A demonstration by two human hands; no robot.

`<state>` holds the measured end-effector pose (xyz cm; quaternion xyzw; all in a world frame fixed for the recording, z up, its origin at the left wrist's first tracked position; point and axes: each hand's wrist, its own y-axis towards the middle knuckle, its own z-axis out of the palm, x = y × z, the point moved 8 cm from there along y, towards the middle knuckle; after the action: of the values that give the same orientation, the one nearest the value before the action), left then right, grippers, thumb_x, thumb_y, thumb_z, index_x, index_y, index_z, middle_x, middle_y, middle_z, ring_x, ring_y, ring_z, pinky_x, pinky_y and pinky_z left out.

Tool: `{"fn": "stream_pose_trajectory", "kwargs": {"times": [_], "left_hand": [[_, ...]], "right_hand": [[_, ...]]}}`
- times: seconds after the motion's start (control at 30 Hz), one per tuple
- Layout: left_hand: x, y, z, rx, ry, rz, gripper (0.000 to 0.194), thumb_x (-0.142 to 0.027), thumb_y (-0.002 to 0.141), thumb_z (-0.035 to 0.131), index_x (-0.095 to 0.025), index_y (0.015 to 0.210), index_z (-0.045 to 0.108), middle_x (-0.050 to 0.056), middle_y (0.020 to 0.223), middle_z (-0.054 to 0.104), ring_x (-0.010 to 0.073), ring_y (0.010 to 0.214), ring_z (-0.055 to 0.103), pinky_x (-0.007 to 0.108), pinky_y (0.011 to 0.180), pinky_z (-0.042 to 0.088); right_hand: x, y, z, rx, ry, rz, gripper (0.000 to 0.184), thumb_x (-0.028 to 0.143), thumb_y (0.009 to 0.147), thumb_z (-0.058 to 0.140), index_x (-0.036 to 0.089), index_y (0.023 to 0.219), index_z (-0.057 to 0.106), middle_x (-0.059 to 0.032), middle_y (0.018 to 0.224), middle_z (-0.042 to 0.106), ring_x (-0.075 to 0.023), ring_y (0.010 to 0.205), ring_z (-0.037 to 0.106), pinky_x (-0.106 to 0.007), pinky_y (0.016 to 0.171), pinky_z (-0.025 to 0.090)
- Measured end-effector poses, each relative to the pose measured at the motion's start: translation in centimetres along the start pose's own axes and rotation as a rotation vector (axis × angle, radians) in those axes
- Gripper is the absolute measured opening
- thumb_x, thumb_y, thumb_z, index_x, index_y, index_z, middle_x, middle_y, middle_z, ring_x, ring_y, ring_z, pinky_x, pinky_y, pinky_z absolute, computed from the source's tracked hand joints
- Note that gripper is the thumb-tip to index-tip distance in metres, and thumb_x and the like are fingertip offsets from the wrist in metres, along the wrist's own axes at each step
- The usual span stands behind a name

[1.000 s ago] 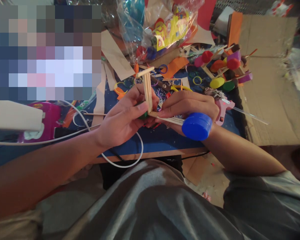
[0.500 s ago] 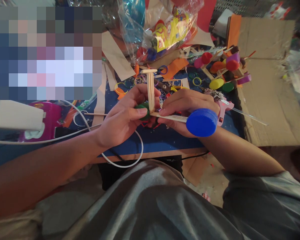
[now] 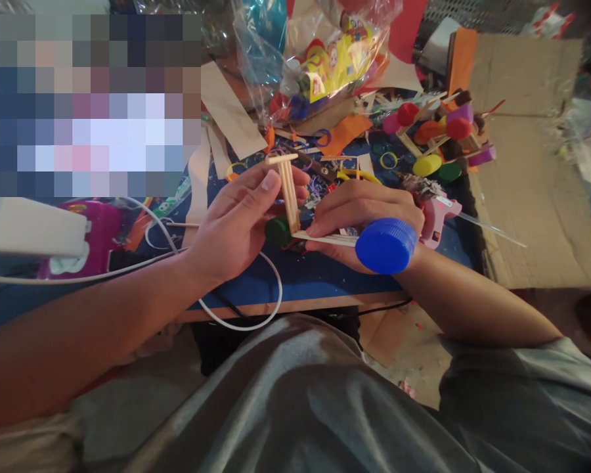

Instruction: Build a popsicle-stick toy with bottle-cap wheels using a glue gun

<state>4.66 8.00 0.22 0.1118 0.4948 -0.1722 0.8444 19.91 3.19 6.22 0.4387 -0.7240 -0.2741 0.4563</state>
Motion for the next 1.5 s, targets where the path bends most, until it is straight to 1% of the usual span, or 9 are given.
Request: {"fn": "stream_pose_trajectory", "kwargs": {"times": [0.17,0.33,0.5,0.73,0.9,1.0,1.17,1.3,1.5], "left_hand": [[0.4,0.5,-0.5,0.022,-0.084,0.026,0.041,-0.056,0.106,0.073,-0.018,0.103,0.087,0.006,0.091,0.08,0.0181,0.083,0.07,0.029,0.07,0.059],[0.5,0.7,-1.3,-0.046,-0.108,0.052,0.039,-0.044,0.114,0.063,-0.015,0.103,0.087,0.005,0.094,0.081,0.0147,0.09,0.075,0.025,0.082,0.063],[1.4,0.5,-1.2,-0.078,-0.092,-0.114,0.034,-0.044,0.113,0.064,-0.016,0.105,0.082,0.004,0.093,0.081,0.0177,0.085,0.084,0.029,0.084,0.07],[1.8,0.0,-1.0,-0.104,-0.016,-0.238,0.016,-0.021,0.111,0.059,-0.019,0.115,0.074,0.004,0.111,0.082,0.0243,0.107,0.088,0.041,0.099,0.074],[2.2,0.5,-1.5,-0.062,0.084,-0.139,0.038,-0.002,0.086,0.083,-0.022,0.117,0.076,0.0,0.108,0.082,0.0211,0.109,0.087,0.033,0.099,0.073],[2.0,0.7,-1.6,-0.049,0.121,-0.077,0.042,-0.002,0.077,0.093,-0.021,0.111,0.079,-0.001,0.11,0.082,0.0179,0.106,0.085,0.032,0.104,0.07],[1.5,0.8,-1.7,-0.046,0.093,-0.083,0.022,-0.035,0.092,0.093,-0.02,0.106,0.084,0.003,0.104,0.082,0.0153,0.093,0.078,0.028,0.086,0.068],[0.3,0.9,-1.3,0.015,0.117,0.029,0.048,-0.067,0.095,0.086,-0.02,0.106,0.087,0.006,0.096,0.077,0.0162,0.089,0.071,0.027,0.078,0.06],[-0.3,0.7,-1.5,0.002,0.242,0.106,0.044,-0.066,0.095,0.087,-0.024,0.105,0.084,0.002,0.083,0.067,0.0158,0.079,0.061,0.03,0.073,0.054]], "right_hand": [[-0.1,0.2,-0.2,0.004,0.009,0.029,0.015,0.03,0.096,0.092,0.025,0.104,0.08,0.0017,0.096,0.087,-0.0149,0.085,0.085,-0.029,0.081,0.073],[-1.1,-0.6,-1.5,-0.212,-0.051,0.082,0.013,0.04,0.103,0.081,0.028,0.106,0.077,-0.0028,0.092,0.083,-0.0191,0.081,0.081,-0.034,0.074,0.071],[-3.0,-2.1,-2.7,-0.437,-0.04,0.255,0.022,0.05,0.103,0.082,0.031,0.109,0.075,-0.0014,0.097,0.076,-0.0156,0.07,0.076,-0.033,0.065,0.066],[-3.4,-2.2,-2.6,-0.468,0.054,0.322,0.02,0.048,0.103,0.084,0.031,0.11,0.077,0.0014,0.097,0.073,-0.0114,0.069,0.074,-0.029,0.066,0.063],[-3.7,-2.5,-2.5,-0.436,0.015,0.358,0.024,0.054,0.103,0.082,0.031,0.106,0.076,0.0,0.098,0.074,-0.0138,0.075,0.077,-0.031,0.07,0.066],[-3.8,-2.6,-2.5,-0.405,0.002,0.361,0.026,0.056,0.103,0.08,0.031,0.109,0.075,-0.001,0.1,0.075,-0.018,0.085,0.081,-0.034,0.073,0.068],[-2.3,-1.1,-1.3,-0.184,0.014,0.192,0.013,0.044,0.104,0.077,0.033,0.11,0.076,-0.0016,0.096,0.081,-0.0215,0.085,0.081,-0.041,0.077,0.071],[-0.9,-0.2,-0.3,-0.052,0.066,0.122,0.007,0.032,0.099,0.08,0.03,0.104,0.076,0.0,0.09,0.082,-0.0189,0.078,0.079,-0.036,0.072,0.071],[0.2,0.0,0.2,0.045,-0.027,0.061,0.009,0.032,0.096,0.087,0.028,0.102,0.08,0.002,0.093,0.084,-0.0167,0.078,0.081,-0.033,0.076,0.073]]}}
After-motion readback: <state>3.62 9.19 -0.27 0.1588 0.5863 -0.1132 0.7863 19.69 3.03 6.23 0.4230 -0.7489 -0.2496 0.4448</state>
